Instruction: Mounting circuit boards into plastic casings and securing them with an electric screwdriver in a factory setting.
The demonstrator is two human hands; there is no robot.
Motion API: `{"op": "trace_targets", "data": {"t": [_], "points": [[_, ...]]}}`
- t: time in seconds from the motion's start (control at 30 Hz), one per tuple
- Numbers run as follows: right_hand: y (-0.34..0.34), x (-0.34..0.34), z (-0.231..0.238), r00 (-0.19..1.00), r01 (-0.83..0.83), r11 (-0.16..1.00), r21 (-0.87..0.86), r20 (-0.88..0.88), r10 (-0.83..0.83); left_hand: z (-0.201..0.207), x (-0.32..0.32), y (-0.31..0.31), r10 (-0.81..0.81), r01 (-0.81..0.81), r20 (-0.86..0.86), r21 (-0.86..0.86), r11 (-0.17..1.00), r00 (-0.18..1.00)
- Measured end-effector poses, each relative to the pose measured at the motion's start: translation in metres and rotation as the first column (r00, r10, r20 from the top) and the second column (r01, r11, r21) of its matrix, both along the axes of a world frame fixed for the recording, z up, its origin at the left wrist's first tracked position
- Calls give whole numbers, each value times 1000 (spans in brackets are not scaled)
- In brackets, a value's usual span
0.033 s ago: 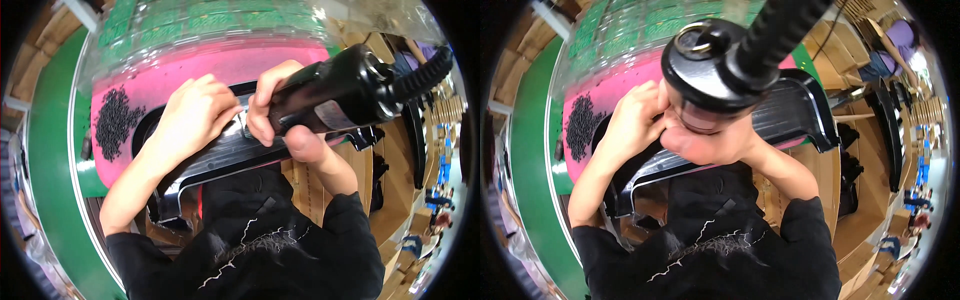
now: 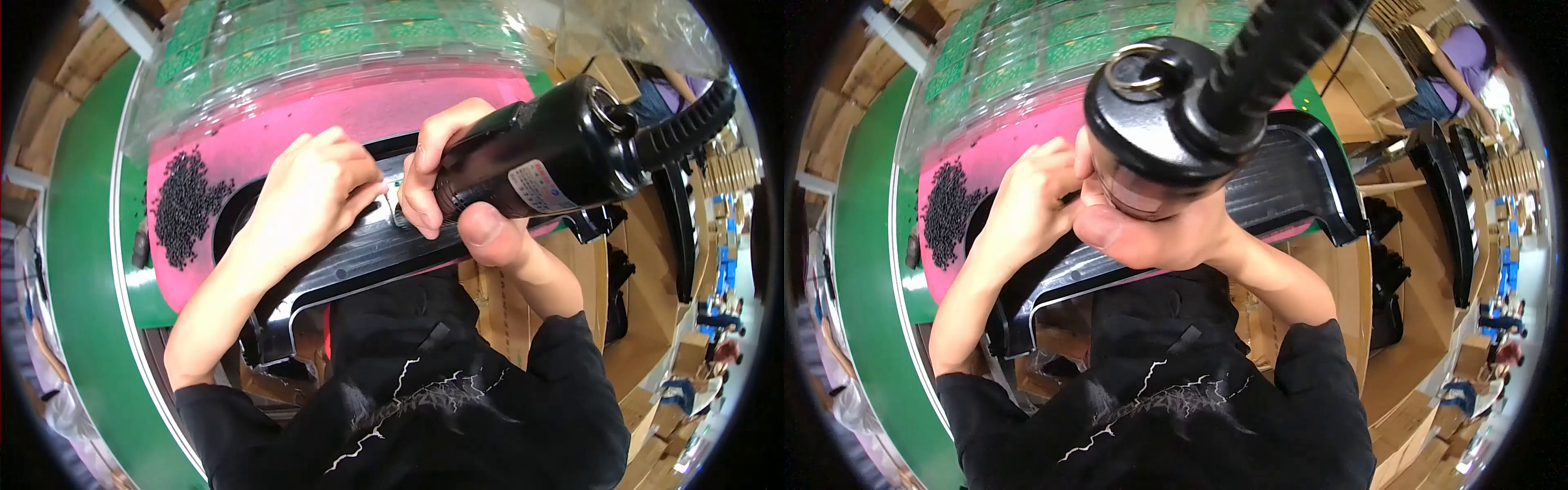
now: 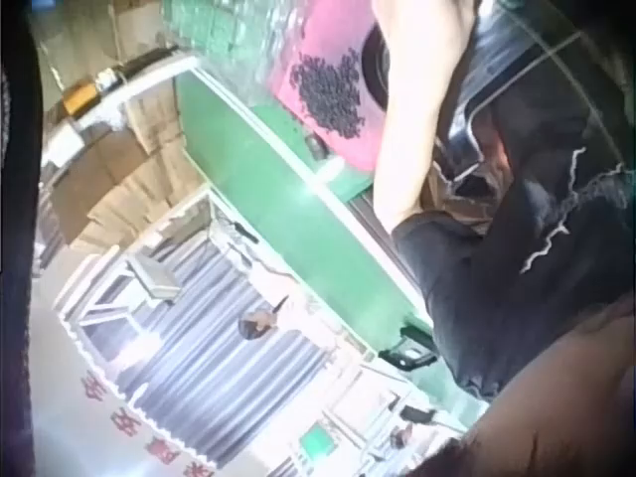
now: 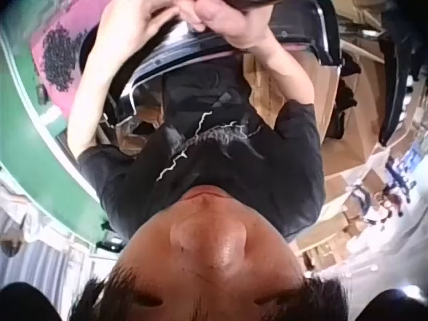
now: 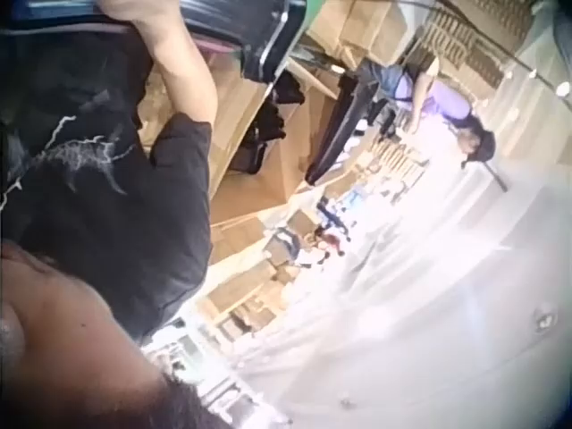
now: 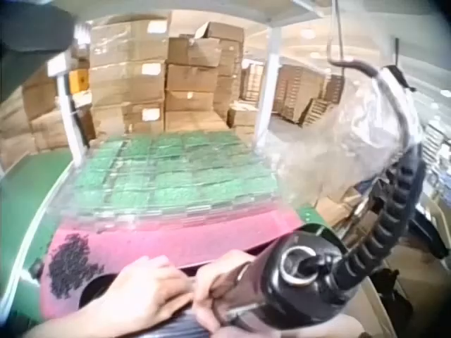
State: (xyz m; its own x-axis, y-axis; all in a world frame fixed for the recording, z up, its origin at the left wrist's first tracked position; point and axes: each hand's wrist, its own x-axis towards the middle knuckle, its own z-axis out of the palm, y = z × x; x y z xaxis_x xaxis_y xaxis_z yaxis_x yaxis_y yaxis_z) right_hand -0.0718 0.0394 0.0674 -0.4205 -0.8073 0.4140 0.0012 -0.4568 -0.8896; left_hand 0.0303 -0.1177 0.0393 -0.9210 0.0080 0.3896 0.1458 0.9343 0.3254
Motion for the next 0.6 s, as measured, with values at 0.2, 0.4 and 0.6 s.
{"op": "trace_targets", "data": {"t": [0.2, 0.4, 0.6], "points": [[23, -13, 26, 994, 65, 968, -242, -65, -83, 4, -2, 10, -142, 139, 12, 143, 980, 990], [25, -25, 20, 1000, -7, 901, -434, 10, 12, 8, -6, 12, -228, 219, -24, 388, 895, 973], [34, -40, 23, 989, -131, 862, -489, -118, 83, 17, 0, 18, -170, 212, -135, 415, 885, 976]]}}
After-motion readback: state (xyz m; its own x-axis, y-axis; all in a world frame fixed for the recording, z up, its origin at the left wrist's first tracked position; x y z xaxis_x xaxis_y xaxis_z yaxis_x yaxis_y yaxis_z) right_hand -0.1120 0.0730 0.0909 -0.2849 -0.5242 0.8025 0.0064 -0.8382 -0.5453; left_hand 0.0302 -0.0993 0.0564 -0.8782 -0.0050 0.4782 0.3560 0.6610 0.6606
